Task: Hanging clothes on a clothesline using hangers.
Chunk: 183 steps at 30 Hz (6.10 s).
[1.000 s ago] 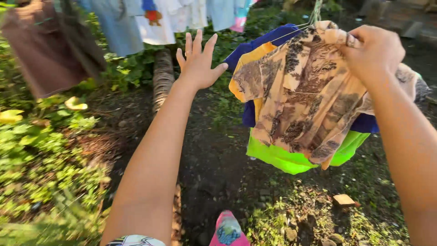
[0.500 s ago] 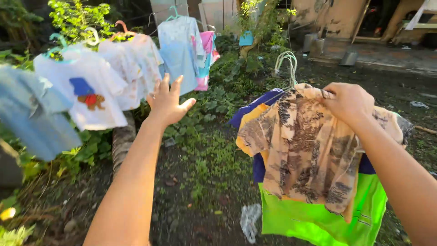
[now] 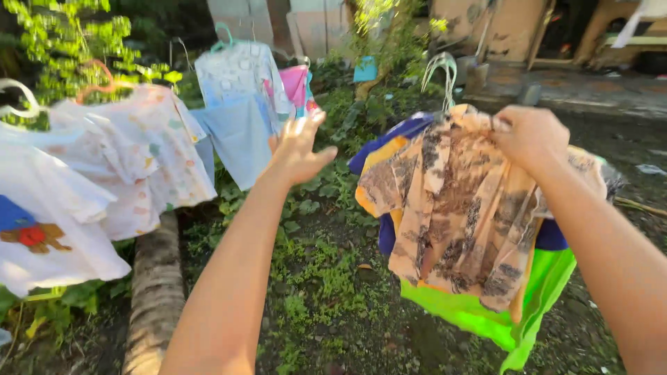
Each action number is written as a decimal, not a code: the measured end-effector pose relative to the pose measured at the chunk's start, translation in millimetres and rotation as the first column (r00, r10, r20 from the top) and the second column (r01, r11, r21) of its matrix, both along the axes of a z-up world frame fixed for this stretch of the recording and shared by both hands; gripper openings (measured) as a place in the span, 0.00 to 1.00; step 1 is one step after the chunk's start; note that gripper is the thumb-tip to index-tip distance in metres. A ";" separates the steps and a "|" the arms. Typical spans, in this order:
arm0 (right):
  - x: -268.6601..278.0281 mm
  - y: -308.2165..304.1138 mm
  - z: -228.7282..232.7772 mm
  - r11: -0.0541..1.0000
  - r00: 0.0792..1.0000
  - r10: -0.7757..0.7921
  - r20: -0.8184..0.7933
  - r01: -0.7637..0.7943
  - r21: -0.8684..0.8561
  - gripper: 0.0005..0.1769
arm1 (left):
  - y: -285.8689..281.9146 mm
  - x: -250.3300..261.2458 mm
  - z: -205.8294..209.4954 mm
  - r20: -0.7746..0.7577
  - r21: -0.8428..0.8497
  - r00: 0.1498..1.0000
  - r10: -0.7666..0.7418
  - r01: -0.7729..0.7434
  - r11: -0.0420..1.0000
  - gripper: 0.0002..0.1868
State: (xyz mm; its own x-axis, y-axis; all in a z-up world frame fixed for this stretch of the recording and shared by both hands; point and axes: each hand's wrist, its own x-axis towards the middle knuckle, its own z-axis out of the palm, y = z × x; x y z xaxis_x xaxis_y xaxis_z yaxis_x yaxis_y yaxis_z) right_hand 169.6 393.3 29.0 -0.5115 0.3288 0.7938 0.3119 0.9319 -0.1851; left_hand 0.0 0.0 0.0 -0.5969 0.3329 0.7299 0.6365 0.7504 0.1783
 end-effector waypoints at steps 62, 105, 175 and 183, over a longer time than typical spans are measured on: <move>-999.5 -41.4 260.1 -0.131 -0.262 0.936 0.236 -0.880 -0.457 0.15 | 140.3 -752.1 240.2 -0.205 0.769 0.735 0.646 -0.287 0.571 0.16; -1184.4 307.1 411.6 0.827 0.781 0.560 -0.278 -0.508 0.240 0.20 | 380.8 -975.6 377.8 0.008 0.648 0.991 0.134 -0.107 0.754 0.22; -885.3 -27.9 210.3 0.253 0.157 0.967 -0.202 -0.690 0.678 0.16 | 108.0 -665.1 227.5 -0.224 0.595 0.847 0.482 -0.273 0.756 0.20; -884.9 -21.4 119.4 -0.481 -0.349 0.816 -0.461 -0.851 -0.208 0.07 | 123.9 -610.5 194.7 -0.461 0.623 0.508 0.728 -0.399 0.673 0.18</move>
State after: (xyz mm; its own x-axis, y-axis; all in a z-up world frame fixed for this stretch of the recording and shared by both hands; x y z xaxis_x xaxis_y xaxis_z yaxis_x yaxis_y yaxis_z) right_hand -715.3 371.9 148.4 -0.4128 -0.3214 0.8523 -0.8297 -0.2535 -0.4974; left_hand -610.5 123.9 194.7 0.1215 -0.3076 0.9437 0.1604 0.9444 0.2871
